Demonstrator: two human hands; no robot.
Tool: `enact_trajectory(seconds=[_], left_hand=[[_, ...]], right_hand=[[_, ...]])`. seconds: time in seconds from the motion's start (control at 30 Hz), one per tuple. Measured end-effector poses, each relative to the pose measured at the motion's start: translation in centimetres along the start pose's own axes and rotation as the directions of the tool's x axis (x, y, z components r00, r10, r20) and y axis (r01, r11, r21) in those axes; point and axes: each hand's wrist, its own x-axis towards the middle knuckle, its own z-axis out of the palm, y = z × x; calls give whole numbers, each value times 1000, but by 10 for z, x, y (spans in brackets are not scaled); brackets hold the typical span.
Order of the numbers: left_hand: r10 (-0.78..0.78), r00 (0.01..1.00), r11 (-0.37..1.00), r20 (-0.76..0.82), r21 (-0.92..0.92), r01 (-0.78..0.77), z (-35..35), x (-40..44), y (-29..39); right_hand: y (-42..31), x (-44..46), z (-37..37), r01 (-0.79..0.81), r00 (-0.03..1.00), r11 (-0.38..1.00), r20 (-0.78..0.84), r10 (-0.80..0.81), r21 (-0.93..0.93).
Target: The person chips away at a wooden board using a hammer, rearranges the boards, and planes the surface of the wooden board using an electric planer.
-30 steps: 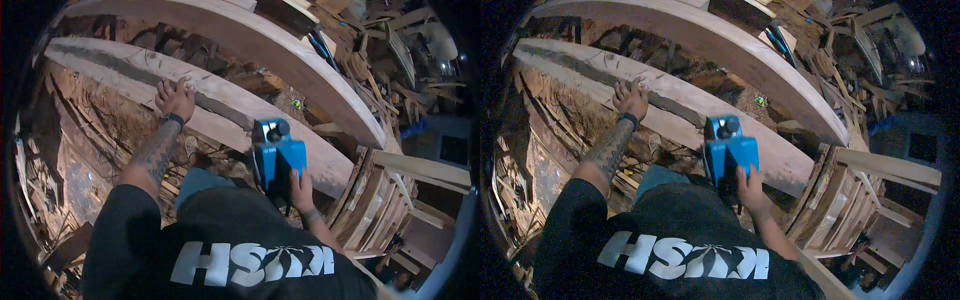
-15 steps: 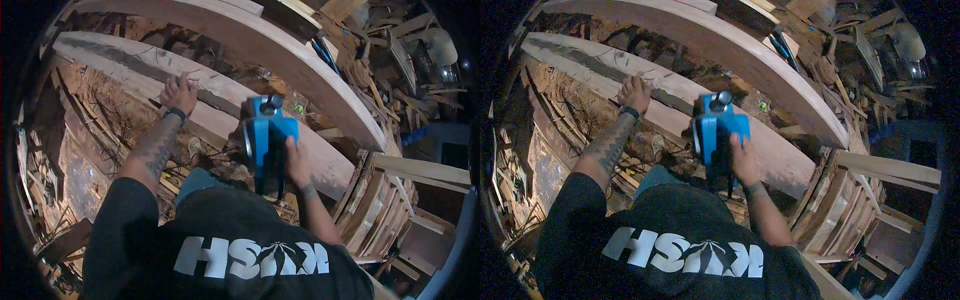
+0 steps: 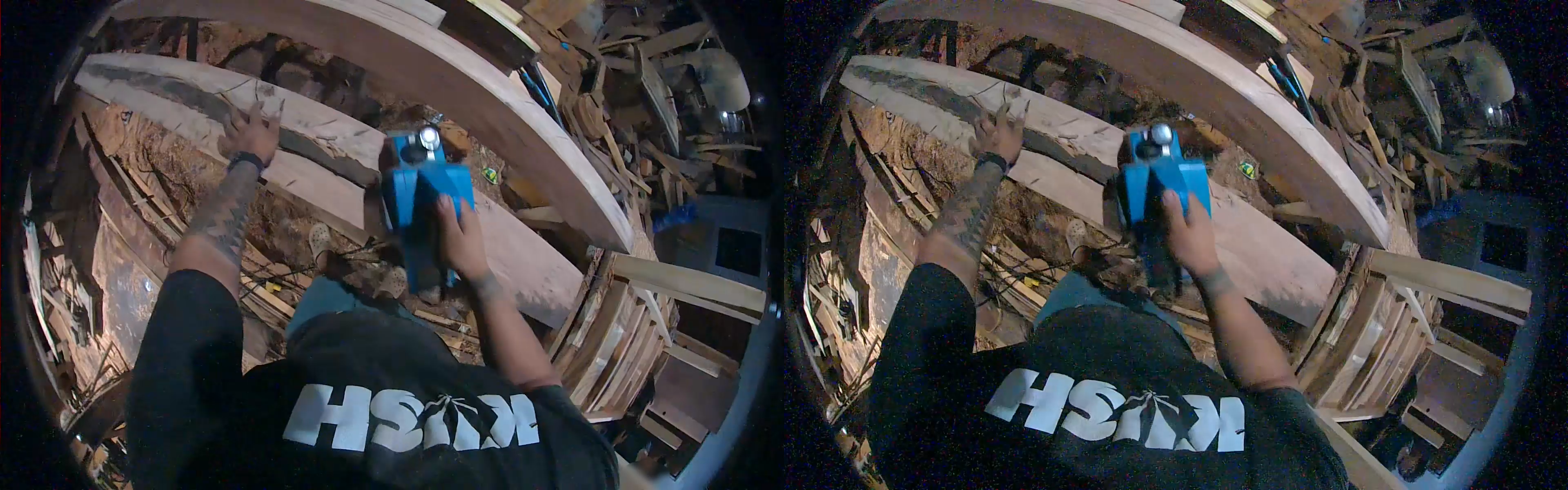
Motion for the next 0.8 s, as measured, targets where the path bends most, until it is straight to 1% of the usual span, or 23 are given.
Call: enact_trajectory(seconds=[0.07,0.13,0.23,0.33,0.4,0.47,0.5,0.6,0.63,0.67,0.73,0.77,0.8], left_hand=[[2,1000,999,-12,-43,-3,0,1,1],[5,1000,997,0,-72,-5,-5,-1,3],[9,1000,998,23,-68,-7,-10,-2,5],[18,996,998,91,-59,-13,-19,-1,5],[45,995,996,90,-80,-38,-16,0,3],[57,994,997,94,-64,-51,-16,0,1],[67,995,996,71,-62,-63,-12,0,0],[70,995,996,70,-67,-65,-8,0,-1],[55,994,997,99,-51,-50,-7,1,0],[57,994,997,94,-65,-51,-6,3,1],[47,995,995,91,-87,-39,-5,1,0],[48,995,996,93,-74,-41,-4,-1,-3],[53,995,997,88,-65,-48,-4,0,-3]], right_hand=[[9,-37,-21,-124,985,990,114,130,-63],[13,-82,-35,-125,981,986,134,140,-114],[8,-101,-22,-106,992,985,54,114,-137],[8,-50,15,-115,991,990,-76,109,-80],[-20,-6,33,-105,989,993,-106,99,-55],[-25,17,48,-163,981,987,-103,162,-1],[-27,21,52,-189,977,982,-98,191,25],[-26,-11,49,-175,983,985,-65,174,0],[-27,-31,45,-156,986,987,-58,154,-23],[-28,-50,41,-136,990,990,-46,134,-46],[-34,-74,36,-143,990,987,-19,142,-69],[-36,-81,34,-151,989,985,-8,150,-78],[-33,-78,37,-117,993,990,-31,115,-76]])
